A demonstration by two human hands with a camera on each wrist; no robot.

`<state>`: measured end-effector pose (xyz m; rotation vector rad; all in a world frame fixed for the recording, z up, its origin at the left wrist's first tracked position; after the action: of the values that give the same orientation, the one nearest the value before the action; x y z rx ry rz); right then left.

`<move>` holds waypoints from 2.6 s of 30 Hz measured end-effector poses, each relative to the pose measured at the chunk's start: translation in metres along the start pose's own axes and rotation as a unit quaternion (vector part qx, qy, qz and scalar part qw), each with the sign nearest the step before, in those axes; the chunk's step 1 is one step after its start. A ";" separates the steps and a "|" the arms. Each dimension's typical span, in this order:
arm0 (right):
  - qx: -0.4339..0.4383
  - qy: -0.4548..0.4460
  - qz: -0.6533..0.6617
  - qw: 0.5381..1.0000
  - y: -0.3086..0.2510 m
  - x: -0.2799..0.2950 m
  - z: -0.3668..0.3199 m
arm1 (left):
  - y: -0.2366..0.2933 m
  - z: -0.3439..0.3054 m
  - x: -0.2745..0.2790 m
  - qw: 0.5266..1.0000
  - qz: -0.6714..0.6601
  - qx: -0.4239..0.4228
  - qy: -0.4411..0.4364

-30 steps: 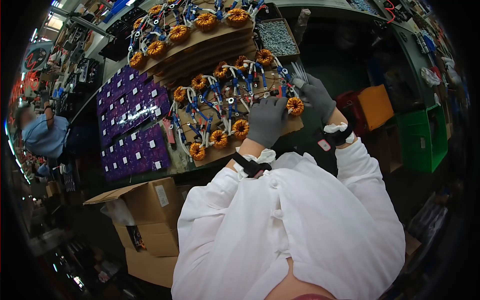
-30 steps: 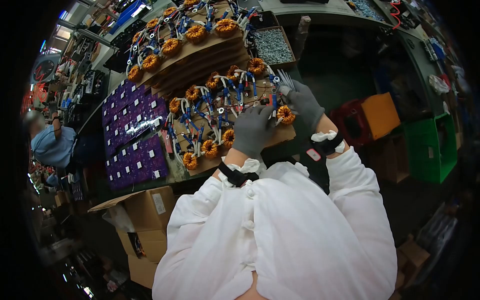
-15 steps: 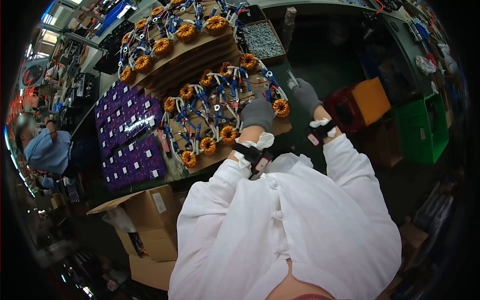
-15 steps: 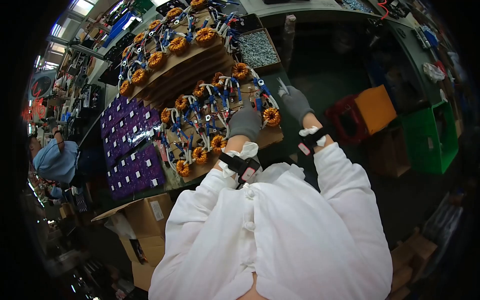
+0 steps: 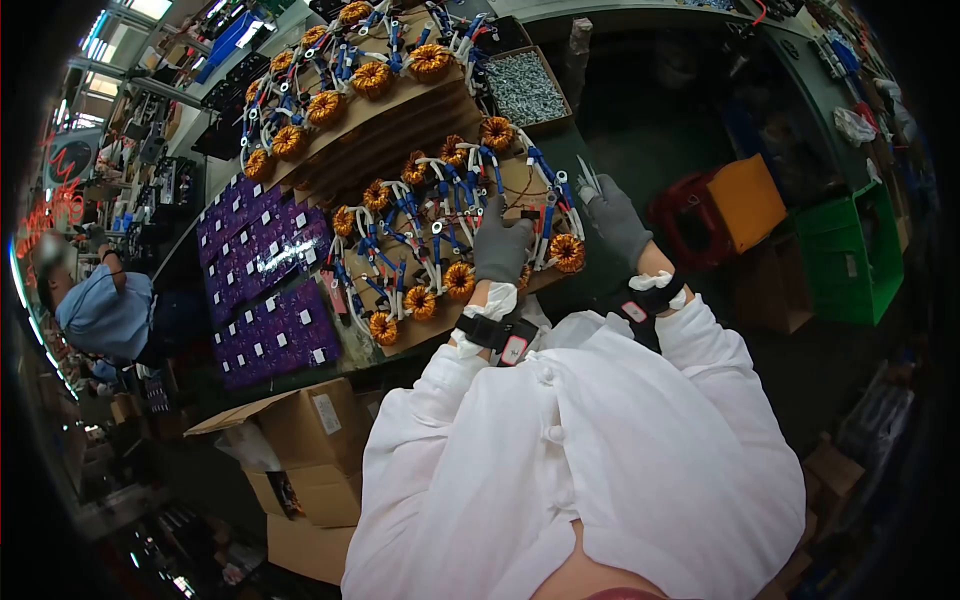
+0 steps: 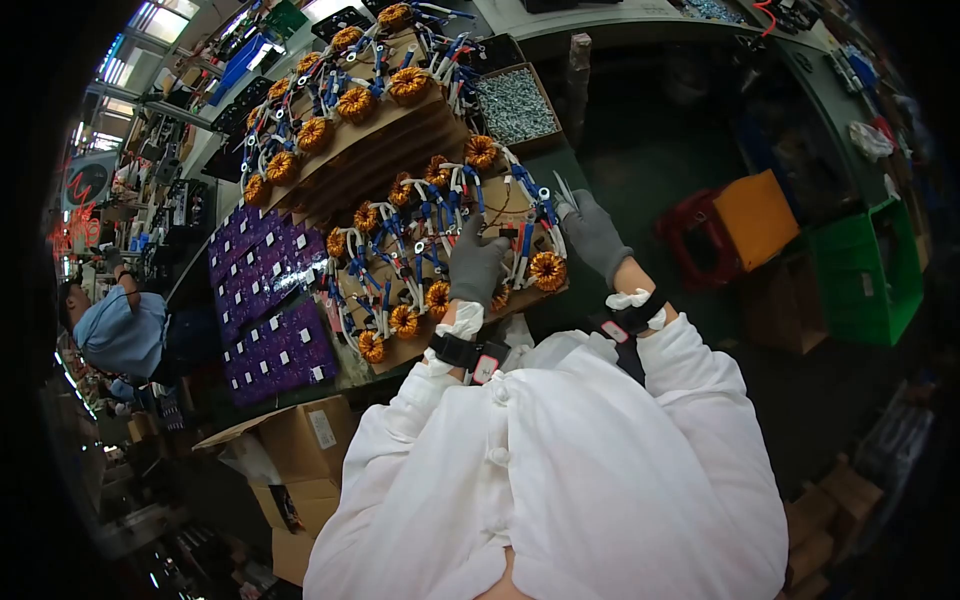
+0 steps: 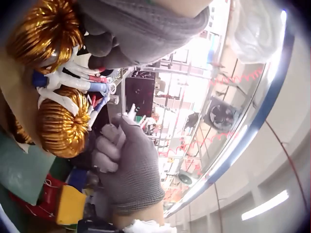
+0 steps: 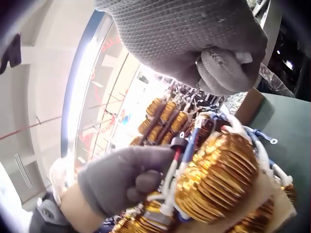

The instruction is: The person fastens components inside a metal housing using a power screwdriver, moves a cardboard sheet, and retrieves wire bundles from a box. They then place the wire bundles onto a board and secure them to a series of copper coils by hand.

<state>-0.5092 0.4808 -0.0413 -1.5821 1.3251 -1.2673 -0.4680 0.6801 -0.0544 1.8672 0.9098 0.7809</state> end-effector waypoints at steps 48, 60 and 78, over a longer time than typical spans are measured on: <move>-0.067 -0.289 0.238 0.925 -0.024 -0.051 -0.022 | 0.050 -0.044 0.026 0.976 -0.209 -0.061 -0.012; -0.036 -0.295 0.130 0.946 -0.050 -0.052 -0.051 | 0.041 -0.043 0.014 0.972 -0.228 -0.004 -0.051; -0.100 -0.237 0.349 0.901 -0.025 -0.026 -0.050 | 0.029 -0.030 -0.010 0.989 -0.144 -0.010 -0.026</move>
<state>-0.5496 0.5149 -0.0104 -1.2405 1.5166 -0.2891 -0.4895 0.6757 -0.0179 1.6826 1.1043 0.5596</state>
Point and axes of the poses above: each hand's wrist, its own z-axis towards the middle knuckle, its own x-axis out of the back of the hand, y = z × x, the point moved 7 cm from there along z, towards the middle knuckle, and after that the axes turned 14 degrees about -y, right-handed, at the moved point
